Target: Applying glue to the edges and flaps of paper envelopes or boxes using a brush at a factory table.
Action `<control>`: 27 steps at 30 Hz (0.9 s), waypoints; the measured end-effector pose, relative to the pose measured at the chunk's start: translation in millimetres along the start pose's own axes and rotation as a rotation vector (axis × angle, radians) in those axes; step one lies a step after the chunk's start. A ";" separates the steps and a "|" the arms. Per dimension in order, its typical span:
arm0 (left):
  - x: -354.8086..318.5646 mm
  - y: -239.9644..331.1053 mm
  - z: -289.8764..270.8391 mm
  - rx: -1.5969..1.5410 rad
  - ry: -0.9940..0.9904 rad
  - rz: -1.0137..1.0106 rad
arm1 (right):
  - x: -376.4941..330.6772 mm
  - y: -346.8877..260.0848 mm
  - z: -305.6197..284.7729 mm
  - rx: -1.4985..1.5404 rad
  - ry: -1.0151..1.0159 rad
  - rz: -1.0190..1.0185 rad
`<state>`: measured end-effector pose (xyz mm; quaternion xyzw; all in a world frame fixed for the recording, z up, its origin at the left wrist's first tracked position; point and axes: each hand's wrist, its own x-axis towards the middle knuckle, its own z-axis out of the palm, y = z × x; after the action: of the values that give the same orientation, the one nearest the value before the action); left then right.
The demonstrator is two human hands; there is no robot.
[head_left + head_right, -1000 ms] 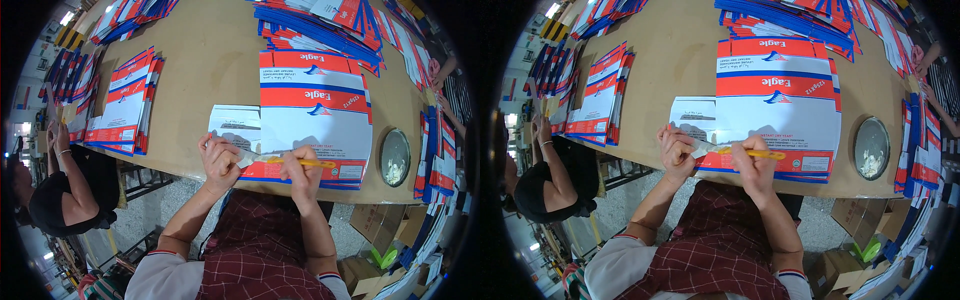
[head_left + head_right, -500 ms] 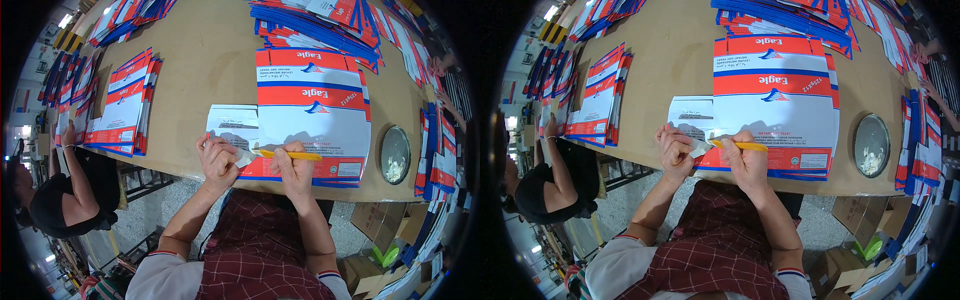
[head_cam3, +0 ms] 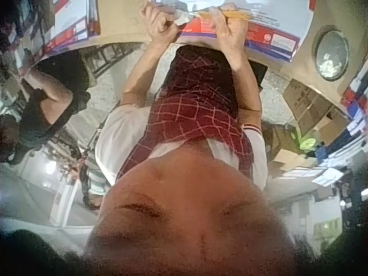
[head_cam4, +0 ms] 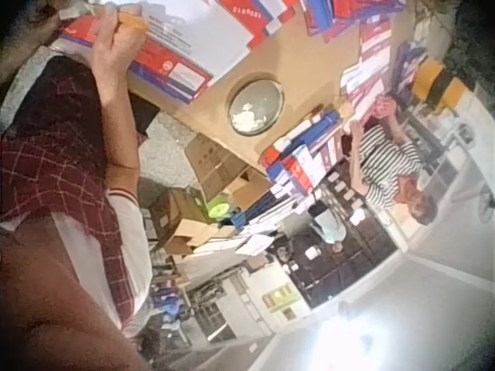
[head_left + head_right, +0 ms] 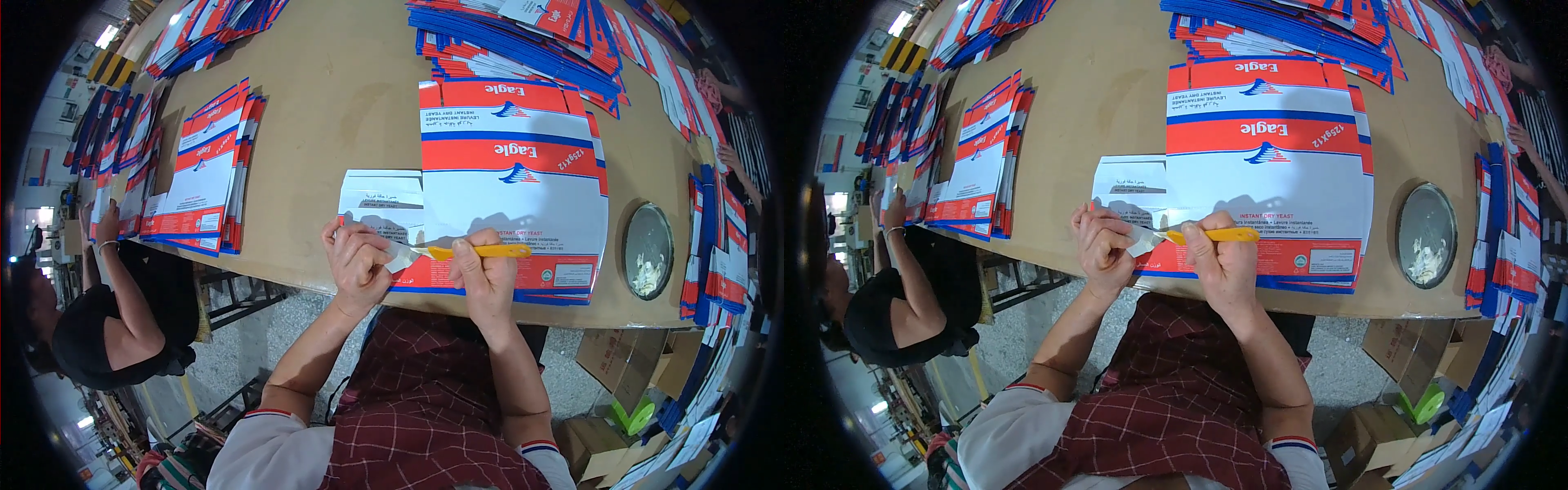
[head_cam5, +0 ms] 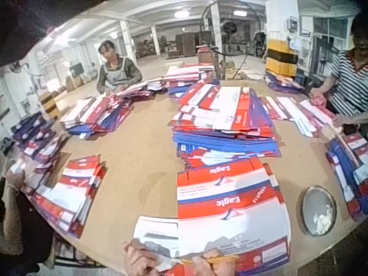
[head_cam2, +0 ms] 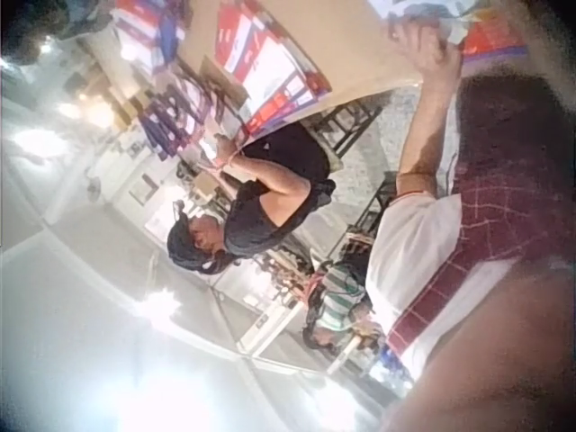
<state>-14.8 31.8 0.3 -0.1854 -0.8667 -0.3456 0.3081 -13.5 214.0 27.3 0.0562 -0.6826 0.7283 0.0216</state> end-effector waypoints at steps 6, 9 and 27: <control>0.2 -0.4 -0.3 -0.005 0.009 0.005 | -0.5 -6.0 -1.0 0.102 0.108 0.141; 1.2 0.7 -0.4 -0.003 0.011 0.006 | 0.6 -1.7 0.9 0.045 0.058 0.088; -0.9 -1.6 -0.4 0.007 0.016 0.001 | 19.8 -11.9 -21.4 0.121 -0.149 0.159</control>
<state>-14.8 30.3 -0.9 -0.1818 -0.8653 -0.3441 0.3158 -32.9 235.2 40.0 0.0569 -0.6393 0.7615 -0.0902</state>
